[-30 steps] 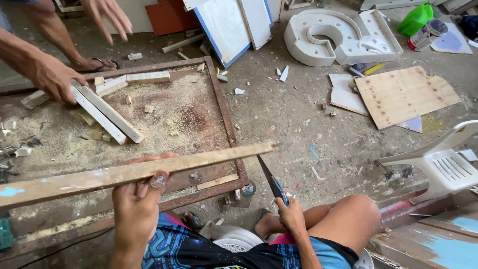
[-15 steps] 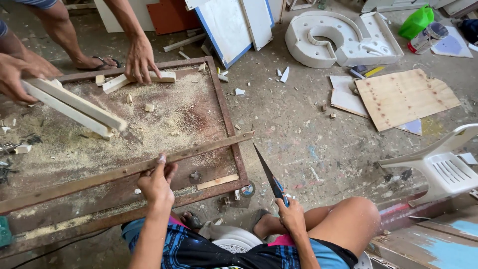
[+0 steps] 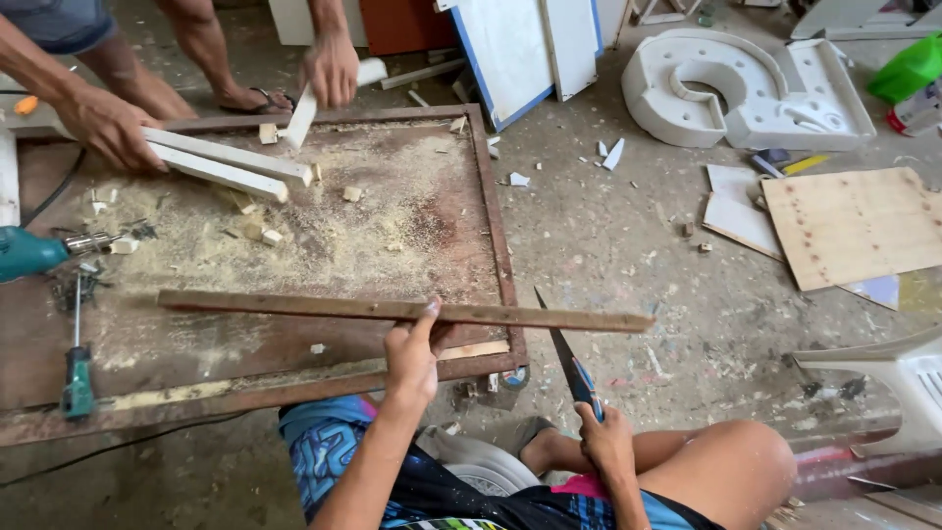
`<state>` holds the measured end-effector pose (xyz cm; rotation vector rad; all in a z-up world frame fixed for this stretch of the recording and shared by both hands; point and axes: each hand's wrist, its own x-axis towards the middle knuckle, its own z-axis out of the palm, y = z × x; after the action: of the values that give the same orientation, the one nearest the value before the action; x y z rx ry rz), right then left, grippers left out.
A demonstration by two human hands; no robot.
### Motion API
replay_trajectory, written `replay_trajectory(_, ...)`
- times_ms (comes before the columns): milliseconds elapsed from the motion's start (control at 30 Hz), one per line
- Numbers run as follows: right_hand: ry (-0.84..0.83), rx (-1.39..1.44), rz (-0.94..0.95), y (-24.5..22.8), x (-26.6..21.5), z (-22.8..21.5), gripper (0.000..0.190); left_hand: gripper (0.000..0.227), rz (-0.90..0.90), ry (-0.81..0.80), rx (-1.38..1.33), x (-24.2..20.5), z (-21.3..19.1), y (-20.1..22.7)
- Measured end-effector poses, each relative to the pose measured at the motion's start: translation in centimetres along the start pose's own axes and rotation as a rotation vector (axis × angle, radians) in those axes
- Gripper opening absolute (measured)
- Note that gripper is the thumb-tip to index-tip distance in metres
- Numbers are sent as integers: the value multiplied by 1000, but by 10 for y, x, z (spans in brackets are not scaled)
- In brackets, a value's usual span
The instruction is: The person uses a hand saw to cut a small wooden strip clamped to a workbench. They hold the wood with one hand and saw with the other, producing sawdust as the cut progresses.
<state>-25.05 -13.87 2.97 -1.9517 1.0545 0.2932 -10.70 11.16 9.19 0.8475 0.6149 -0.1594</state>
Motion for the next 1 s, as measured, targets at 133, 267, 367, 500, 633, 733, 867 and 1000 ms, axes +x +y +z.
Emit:
replay_trajectory(133, 21, 101, 83, -6, -8, -6, 35, 32, -75, 161, 65, -29, 13, 64)
replay_trajectory(267, 38, 62, 50, 2, -3, -9, 39, 21, 3, 200, 130, 9, -28, 86)
replay_trajectory(367, 27, 32, 48, 2, 0, -7, 38, 27, -1, 270, 129, 27, -51, 97)
replay_trajectory(500, 7, 55, 52, 3, 0, -3, 36, 26, -53, 206, 198, 29, -67, 102)
replay_trajectory(633, 15, 66, 48, 3, 5, 0, 35, 45, -114, 28, 633, 19, -73, 94)
replay_trajectory(733, 51, 59, 5, -1, 3, 0, 38, 22, 196, -117, 1121, -2, -33, 77)
replay_trajectory(867, 46, 135, 34, -1, -2, -2, 34, 18, 860, -144, 1422, 38, -47, 63)
replay_trajectory(1000, 66, 147, 55, 2, -3, -4, 33, 11, 1052, 239, 1574, 33, -69, 107)
